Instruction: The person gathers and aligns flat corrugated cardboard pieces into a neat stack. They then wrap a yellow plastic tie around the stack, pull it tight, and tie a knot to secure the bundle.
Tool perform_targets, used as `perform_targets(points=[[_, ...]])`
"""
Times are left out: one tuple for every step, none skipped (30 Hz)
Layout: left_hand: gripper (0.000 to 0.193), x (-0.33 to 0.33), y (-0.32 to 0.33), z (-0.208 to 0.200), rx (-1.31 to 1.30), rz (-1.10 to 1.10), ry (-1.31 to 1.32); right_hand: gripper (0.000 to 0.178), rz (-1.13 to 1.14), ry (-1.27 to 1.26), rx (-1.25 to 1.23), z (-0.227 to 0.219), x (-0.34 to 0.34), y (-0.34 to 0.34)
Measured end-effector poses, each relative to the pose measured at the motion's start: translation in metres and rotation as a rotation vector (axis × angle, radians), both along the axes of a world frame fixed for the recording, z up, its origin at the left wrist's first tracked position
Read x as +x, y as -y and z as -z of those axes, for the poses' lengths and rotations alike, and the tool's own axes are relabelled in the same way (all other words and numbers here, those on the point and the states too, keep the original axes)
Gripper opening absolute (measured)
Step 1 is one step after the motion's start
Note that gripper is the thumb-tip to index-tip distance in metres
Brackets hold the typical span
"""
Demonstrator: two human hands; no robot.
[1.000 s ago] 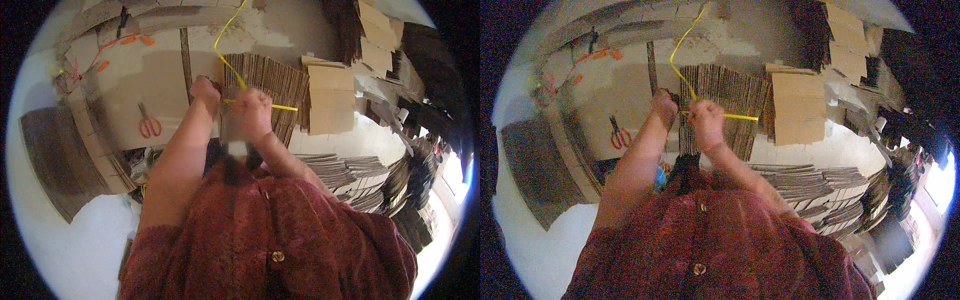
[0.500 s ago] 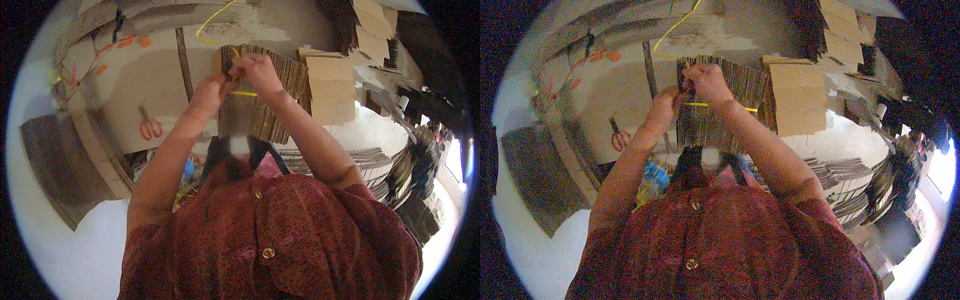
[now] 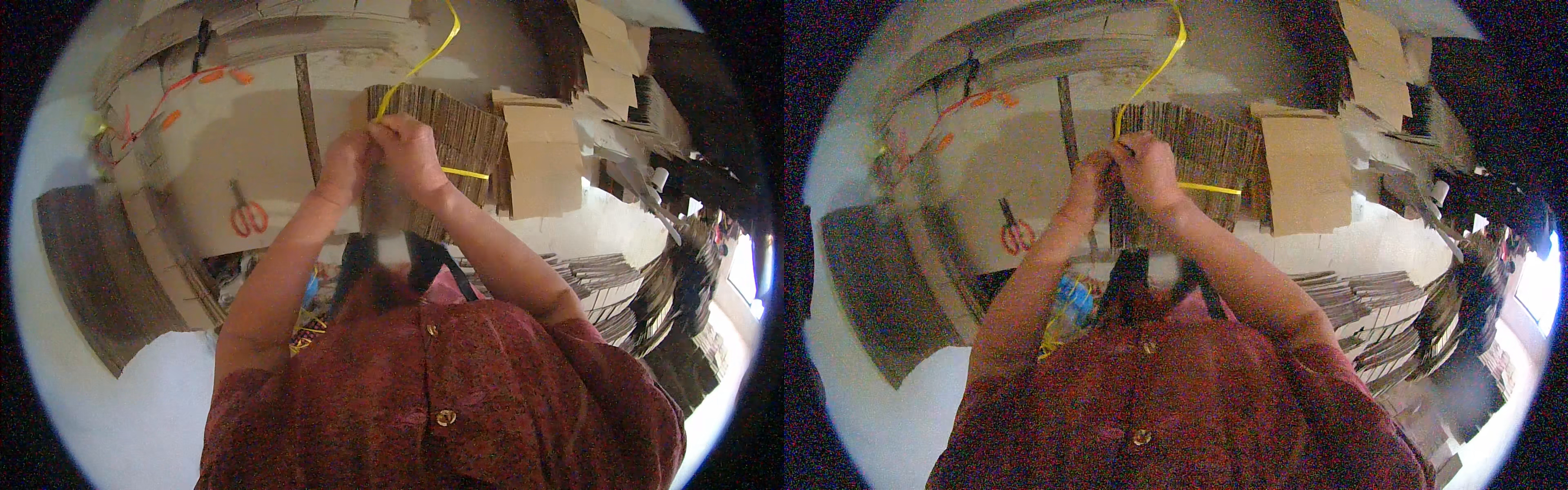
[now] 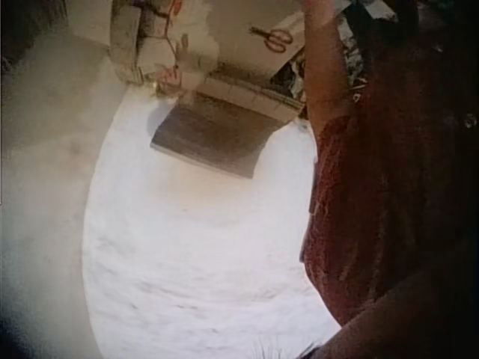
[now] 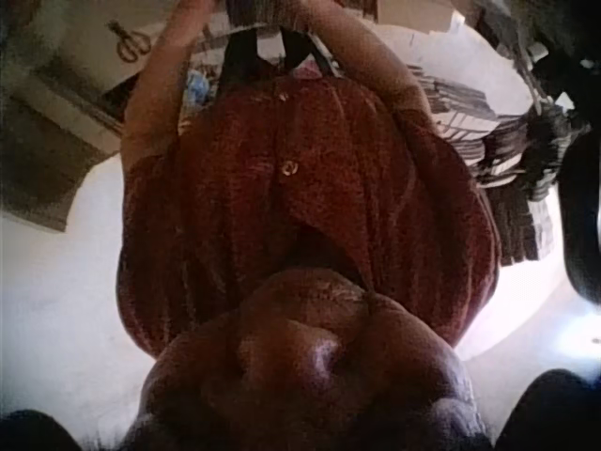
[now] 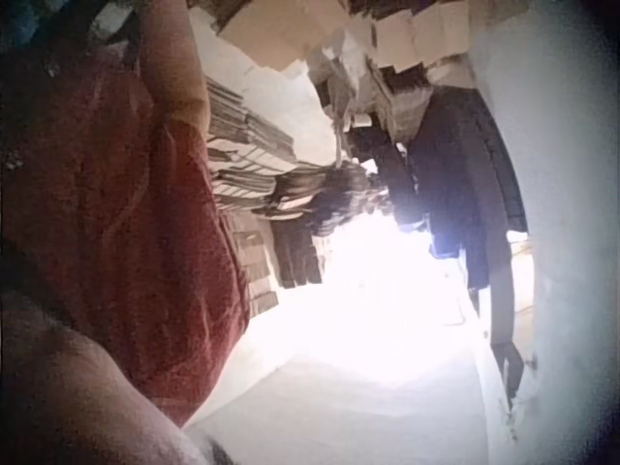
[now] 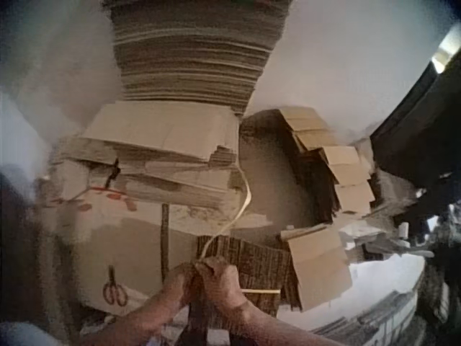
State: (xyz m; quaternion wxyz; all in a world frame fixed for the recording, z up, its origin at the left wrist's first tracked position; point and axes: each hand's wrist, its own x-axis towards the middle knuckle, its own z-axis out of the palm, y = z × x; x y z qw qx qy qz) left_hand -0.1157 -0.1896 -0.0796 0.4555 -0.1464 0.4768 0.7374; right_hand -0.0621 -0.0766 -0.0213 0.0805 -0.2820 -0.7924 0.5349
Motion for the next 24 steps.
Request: perform_targets(points=[[0.013, -0.002, 0.004, 0.005, -0.089, 0.146, -0.324, 0.017, 0.008, -0.031, 0.009, 0.006, -0.002, 0.001], [0.015, -0.005, 0.006, 0.007, -0.178, 0.293, -0.644, 0.017, 0.016, -0.059, 0.021, 0.011, -0.003, 0.003], [0.017, -0.005, 0.01, 0.008, -0.228, 0.362, -0.789, 0.017, 0.023, -0.087, 0.033, 0.015, -0.003, 0.004], [0.019, -0.004, 0.014, 0.009, -0.284, 0.418, -0.938, 0.015, 0.026, -0.167, -0.024, 0.016, -0.001, 0.005], [0.022, -0.002, 0.016, -0.013, -0.299, 0.399, -0.909, 0.013, 0.031, -0.243, -0.084, 0.016, 0.002, 0.007], [0.024, 0.0, 0.017, -0.026, -0.317, 0.374, -0.883, 0.012, 0.031, -0.322, -0.145, 0.012, 0.003, 0.01], [0.026, 0.001, 0.019, -0.025, -0.254, 0.156, -0.662, 0.012, 0.112, -0.286, -0.36, 0.006, 0.002, 0.013], [0.027, 0.003, 0.02, -0.024, -0.188, -0.053, -0.437, 0.014, 0.198, -0.245, -0.575, -0.006, -0.001, 0.015], [0.029, 0.004, 0.021, -0.024, -0.119, -0.257, -0.21, 0.017, 0.286, -0.198, -0.788, -0.011, -0.003, 0.017], [0.031, 0.004, 0.018, -0.023, -0.055, -0.358, -0.104, 0.018, 0.29, -0.21, -0.814, -0.008, -0.002, 0.018], [0.032, 0.002, 0.012, -0.027, 0.01, -0.46, 0.002, 0.02, 0.292, -0.222, -0.839, -0.004, -0.001, 0.021], [0.034, -0.002, 0.008, -0.027, 0.076, -0.56, 0.109, 0.022, 0.296, -0.234, -0.863, -0.002, 0.001, 0.023], [0.033, -0.005, 0.008, -0.017, 0.08, -0.545, 0.151, 0.022, 0.335, -0.248, -0.906, -0.002, 0.002, 0.024], [0.032, -0.009, 0.009, 0.001, 0.088, -0.534, 0.194, 0.023, 0.37, -0.26, -0.946, -0.002, 0.002, 0.027], [0.031, -0.012, 0.007, 0.01, 0.097, -0.523, 0.236, 0.023, 0.405, -0.273, -0.985, -0.002, 0.003, 0.028], [0.029, -0.013, 0.005, 0.018, 0.033, -0.516, 0.238, 0.023, 0.419, -0.236, -0.973, -0.005, 0.004, 0.03], [0.028, -0.014, 0.002, 0.023, -0.034, -0.51, 0.24, 0.022, 0.433, -0.198, -0.964, -0.009, 0.007, 0.033], [0.026, -0.014, 0.0, 0.027, -0.101, -0.503, 0.243, 0.022, 0.446, -0.16, -0.953, -0.012, 0.009, 0.035], [0.024, -0.014, -0.003, 0.031, -0.168, -0.497, 0.245, 0.021, 0.455, -0.167, -0.96, -0.012, 0.011, 0.036], [0.022, -0.015, -0.006, 0.031, -0.235, -0.483, 0.244, 0.02, 0.469, -0.18, -0.967, -0.01, 0.012, 0.036], [0.021, -0.015, -0.008, 0.03, -0.303, -0.469, 0.242, 0.02, 0.482, -0.193, -0.974, -0.008, 0.014, 0.037], [0.021, -0.015, -0.009, 0.029, -0.337, -0.485, 0.25, 0.019, 0.475, -0.2, -0.968, -0.006, 0.016, 0.038], [0.021, -0.014, -0.014, 0.022, -0.366, -0.497, 0.264, 0.019, 0.469, -0.205, -0.955, -0.004, 0.018, 0.037], [0.02, -0.014, -0.016, 0.017, -0.396, -0.51, 0.277, 0.018, 0.464, -0.209, -0.942, -0.004, 0.02, 0.036]])
